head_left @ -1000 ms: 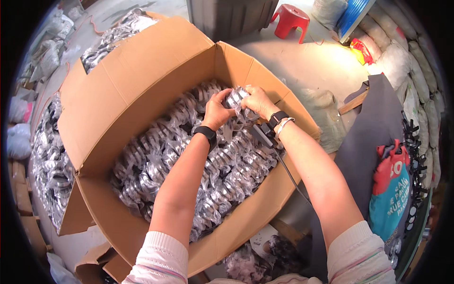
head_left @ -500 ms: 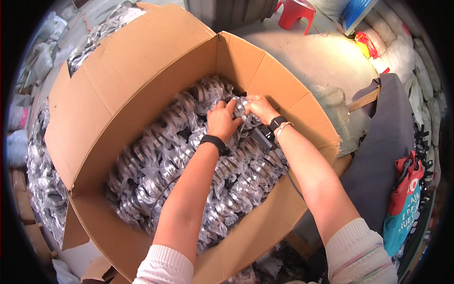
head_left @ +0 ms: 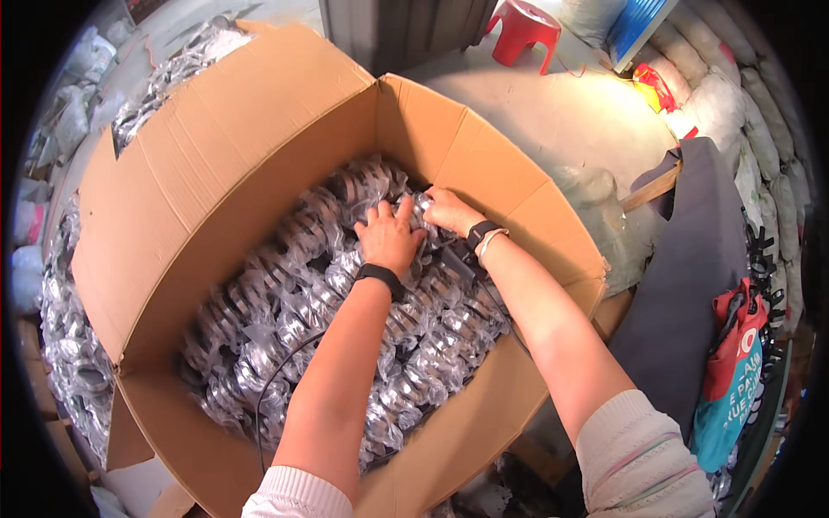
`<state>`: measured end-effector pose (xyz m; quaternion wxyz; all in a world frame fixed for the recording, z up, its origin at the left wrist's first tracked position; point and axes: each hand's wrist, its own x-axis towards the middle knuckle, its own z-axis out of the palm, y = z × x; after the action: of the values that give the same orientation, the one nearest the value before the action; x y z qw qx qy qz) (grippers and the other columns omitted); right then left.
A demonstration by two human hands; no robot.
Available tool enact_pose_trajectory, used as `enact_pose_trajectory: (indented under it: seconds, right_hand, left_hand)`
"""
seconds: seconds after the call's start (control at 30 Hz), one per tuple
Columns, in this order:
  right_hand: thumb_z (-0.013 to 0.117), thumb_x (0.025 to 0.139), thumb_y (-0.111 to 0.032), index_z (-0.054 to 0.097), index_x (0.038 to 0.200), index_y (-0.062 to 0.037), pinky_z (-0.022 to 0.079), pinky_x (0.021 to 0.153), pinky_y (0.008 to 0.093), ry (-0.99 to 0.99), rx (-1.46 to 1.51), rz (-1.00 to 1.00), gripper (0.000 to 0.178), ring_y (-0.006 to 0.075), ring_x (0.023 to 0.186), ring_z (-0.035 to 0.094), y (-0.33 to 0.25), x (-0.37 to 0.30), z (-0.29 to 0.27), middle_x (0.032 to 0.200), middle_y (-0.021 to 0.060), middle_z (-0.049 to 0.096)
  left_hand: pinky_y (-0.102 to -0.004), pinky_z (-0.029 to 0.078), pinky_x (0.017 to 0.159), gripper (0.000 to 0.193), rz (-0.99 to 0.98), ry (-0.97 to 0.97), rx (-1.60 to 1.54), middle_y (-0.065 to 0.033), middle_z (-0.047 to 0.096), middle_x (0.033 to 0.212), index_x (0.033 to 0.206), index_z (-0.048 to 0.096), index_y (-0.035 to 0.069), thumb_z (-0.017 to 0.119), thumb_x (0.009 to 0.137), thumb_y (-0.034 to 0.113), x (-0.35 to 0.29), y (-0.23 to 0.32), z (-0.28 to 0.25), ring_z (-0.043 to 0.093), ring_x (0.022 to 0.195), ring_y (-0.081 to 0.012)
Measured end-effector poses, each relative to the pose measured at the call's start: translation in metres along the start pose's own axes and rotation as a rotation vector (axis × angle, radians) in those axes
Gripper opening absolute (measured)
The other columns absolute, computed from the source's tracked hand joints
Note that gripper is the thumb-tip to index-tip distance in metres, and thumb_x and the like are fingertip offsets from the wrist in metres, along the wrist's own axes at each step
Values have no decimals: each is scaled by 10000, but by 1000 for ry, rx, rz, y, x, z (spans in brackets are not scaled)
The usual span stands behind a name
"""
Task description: Packing small mechanical or plastic components into plastic bags and placing them into cardboard boxes.
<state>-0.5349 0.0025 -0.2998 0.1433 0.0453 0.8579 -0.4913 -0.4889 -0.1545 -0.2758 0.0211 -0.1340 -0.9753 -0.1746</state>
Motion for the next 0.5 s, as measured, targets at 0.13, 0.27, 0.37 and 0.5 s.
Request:
enact_pose_trajectory:
  seconds: [0.13, 0.27, 0.37, 0.5]
  right_hand:
    - [647, 559, -129, 584, 1075, 89, 456, 888, 340, 31, -160, 27, 564, 318, 1044, 592, -32, -9, -17, 1075, 285, 609]
    - [674, 605, -214, 673, 811, 49, 469, 605, 396, -74, -367, -119, 334, 246, 671, 628, -93, -42, -67, 726, 195, 651]
    - [665, 662, -298, 660, 824, 40, 470, 625, 407, -91, -497, -334, 375, 271, 704, 623, -137, -75, -73, 765, 204, 655]
    - [704, 596, -261, 690, 747, -4, 496, 617, 427, -30, -682, -601, 299, 349, 681, 637, -241, -171, -65, 716, 203, 643]
  left_hand:
    - [-515, 388, 880, 748, 45, 100, -84, -149, 498, 1221, 1368, 400, 173, 722, 723, 374, -10, -8, -29, 483, 1113, -343]
    - [-487, 392, 936, 699, 145, 255, -243, -176, 500, 1252, 1354, 408, 140, 717, 741, 268, -23, 7, -66, 471, 1137, -361]
    - [-394, 379, 1000, 568, 229, 297, -402, -145, 499, 1306, 1316, 460, 74, 661, 785, 64, -47, 27, -94, 464, 1191, -318]
    - [-305, 447, 894, 508, 169, 160, -894, -135, 490, 1300, 1376, 383, 29, 561, 901, 47, -98, 23, -144, 505, 1107, -205]
